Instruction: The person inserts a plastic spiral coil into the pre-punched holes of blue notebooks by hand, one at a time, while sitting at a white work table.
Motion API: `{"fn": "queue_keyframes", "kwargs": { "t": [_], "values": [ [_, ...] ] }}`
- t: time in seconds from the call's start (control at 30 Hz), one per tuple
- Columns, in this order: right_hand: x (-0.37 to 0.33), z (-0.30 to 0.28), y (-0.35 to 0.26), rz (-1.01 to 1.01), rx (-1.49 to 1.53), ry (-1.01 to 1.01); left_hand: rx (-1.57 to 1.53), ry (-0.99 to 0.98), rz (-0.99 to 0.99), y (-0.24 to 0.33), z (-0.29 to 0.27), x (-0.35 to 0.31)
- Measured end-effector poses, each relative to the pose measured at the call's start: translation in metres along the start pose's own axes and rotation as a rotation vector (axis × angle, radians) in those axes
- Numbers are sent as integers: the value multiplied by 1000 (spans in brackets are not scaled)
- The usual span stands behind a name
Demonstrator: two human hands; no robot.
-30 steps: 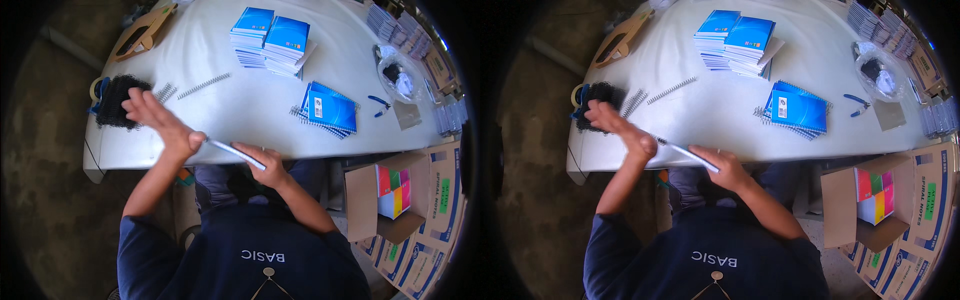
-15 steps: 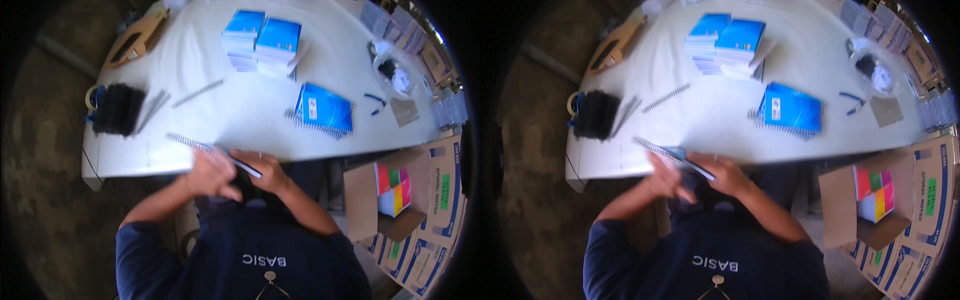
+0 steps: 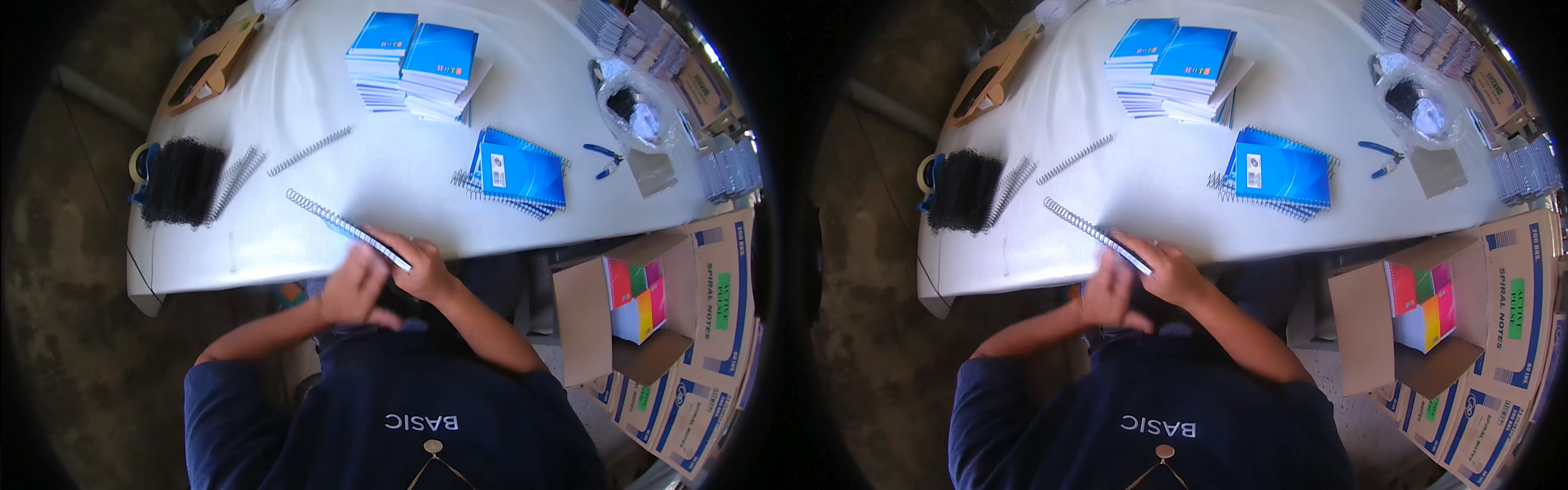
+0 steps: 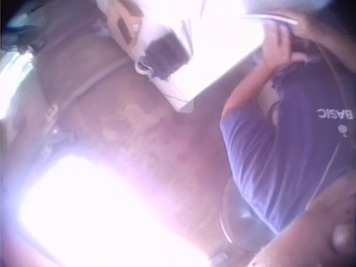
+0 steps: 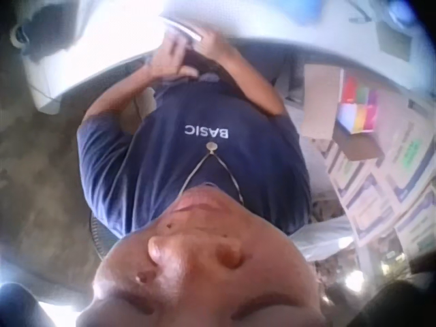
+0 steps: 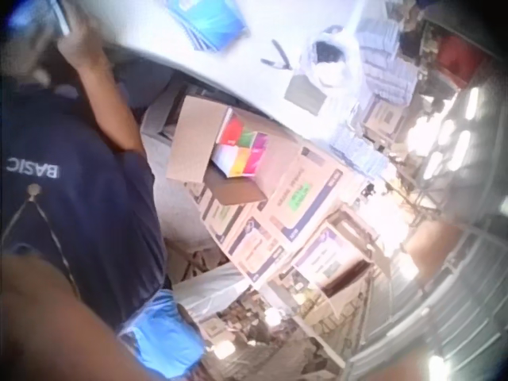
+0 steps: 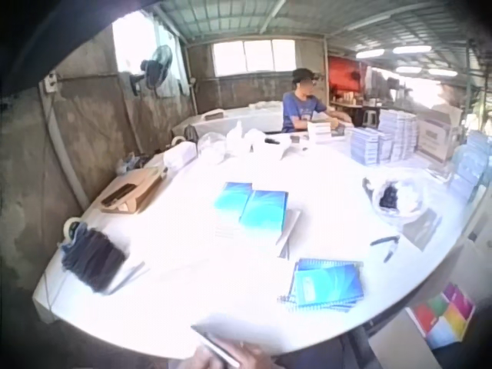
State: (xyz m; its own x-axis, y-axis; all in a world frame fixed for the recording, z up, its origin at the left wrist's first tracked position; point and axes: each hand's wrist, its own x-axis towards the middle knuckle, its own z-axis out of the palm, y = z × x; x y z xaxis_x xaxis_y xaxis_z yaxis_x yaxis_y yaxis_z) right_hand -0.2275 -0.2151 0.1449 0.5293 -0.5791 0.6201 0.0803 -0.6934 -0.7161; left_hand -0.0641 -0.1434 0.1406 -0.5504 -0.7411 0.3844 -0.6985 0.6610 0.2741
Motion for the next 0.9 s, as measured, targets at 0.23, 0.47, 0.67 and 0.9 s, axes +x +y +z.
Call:
{"fn": "queue_keyframes", "kwargs": {
  "t": [0.23, 0.47, 0.67, 0.9],
  "values": [
    [2, 1, 5, 173, 93, -113, 320, 194, -13, 4, -17, 39],
    [3, -10, 14, 374, 362, -46, 218, 170, -121, 21, -41, 64],
    [4, -5, 20, 381, 243, -9, 149, 29, -103, 18, -73, 94],
    [14, -26, -12, 500, 333, 15, 133, -46, -126, 12, -95, 114]
  ]
}}
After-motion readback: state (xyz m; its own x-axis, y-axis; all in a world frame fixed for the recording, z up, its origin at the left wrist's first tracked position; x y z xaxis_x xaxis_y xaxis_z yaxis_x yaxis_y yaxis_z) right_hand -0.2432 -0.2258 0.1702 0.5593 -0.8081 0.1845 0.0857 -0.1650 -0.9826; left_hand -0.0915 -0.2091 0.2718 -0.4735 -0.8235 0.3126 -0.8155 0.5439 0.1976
